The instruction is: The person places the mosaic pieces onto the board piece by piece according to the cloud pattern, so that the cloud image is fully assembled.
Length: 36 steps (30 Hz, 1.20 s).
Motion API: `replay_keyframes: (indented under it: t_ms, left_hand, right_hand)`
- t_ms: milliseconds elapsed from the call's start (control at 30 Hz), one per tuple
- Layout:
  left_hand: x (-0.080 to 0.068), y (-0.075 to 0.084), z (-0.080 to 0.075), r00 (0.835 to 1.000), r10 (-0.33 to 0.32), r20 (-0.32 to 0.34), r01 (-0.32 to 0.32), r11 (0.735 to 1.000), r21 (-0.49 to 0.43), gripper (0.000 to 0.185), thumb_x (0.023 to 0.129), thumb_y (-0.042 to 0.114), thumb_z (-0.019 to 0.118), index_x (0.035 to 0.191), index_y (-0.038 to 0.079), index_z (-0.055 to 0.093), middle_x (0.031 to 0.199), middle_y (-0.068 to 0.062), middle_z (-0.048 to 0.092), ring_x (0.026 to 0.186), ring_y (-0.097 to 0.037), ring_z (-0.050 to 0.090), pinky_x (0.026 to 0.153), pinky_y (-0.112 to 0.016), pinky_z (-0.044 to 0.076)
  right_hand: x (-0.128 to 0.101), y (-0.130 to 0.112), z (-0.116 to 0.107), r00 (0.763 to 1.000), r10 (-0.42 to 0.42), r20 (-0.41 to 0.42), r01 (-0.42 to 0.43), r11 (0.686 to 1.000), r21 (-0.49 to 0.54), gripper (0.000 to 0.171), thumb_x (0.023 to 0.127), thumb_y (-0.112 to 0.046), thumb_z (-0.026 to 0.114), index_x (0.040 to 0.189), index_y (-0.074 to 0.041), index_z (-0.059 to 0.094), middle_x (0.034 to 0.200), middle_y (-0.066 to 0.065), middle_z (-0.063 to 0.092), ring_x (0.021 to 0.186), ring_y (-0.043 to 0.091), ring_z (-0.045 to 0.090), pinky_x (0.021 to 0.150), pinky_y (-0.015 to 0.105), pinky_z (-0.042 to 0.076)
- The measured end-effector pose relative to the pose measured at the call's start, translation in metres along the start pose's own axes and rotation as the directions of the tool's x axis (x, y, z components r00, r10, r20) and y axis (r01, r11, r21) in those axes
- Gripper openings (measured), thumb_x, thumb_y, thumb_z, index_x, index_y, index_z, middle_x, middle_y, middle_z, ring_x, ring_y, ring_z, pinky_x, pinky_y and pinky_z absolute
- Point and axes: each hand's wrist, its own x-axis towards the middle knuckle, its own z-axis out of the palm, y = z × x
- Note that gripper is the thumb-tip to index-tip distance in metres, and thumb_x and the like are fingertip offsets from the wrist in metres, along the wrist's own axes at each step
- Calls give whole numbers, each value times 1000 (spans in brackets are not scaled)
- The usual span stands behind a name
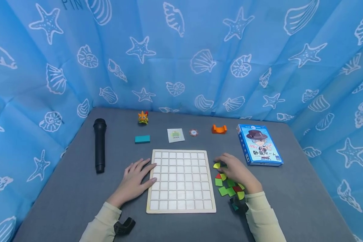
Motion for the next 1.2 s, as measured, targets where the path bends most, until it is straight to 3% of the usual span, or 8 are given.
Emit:
replay_keyframes:
  t_ms: [167, 367, 733, 1200]
  left_hand:
    - [1, -1, 1, 1000, -8, 8, 8, 1000, 2, 59, 93, 60, 48, 145, 33, 42, 154, -3, 32, 145, -30, 20, 110, -61, 11]
    - [-1, -2, 0, 1000, -15, -8, 16, 1000, 9, 60, 92, 60, 49, 145, 33, 42, 154, -3, 32, 144, -30, 20, 109, -60, 12]
    - [-4, -3, 0, 1000, -13, -13, 13, 1000, 13, 59, 92, 60, 49, 145, 33, 43, 153, -3, 33, 144, -31, 22, 109, -61, 14]
    - [0, 1, 1, 1000, 3, -23, -3, 1000, 29, 59, 93, 59, 50, 144, 32, 44, 152, -3, 35, 143, -31, 24, 109, -60, 16]
  right_hand:
    - [1, 0, 1, 1000, 10, 1, -10, 1000, -1, 26, 86, -5, 69, 112, -8, 68, 108, 5, 61, 96, 22, 57, 89, 44, 51]
    - [6, -9, -4, 998, -43, -41, 44, 999, 14, 24, 87, -10, 70, 111, -11, 68, 107, 2, 61, 97, 20, 58, 88, 42, 52]
    - [32, -49, -6, 989, -140, -47, 142, 989, 48, 25, 86, -6, 71, 110, -8, 68, 102, 2, 61, 95, 21, 60, 84, 39, 53]
    - [69, -106, 22, 956, -293, 31, 289, 953, 85, 11, 86, -8, 71, 94, -9, 65, 96, 2, 60, 88, 18, 60, 79, 35, 51]
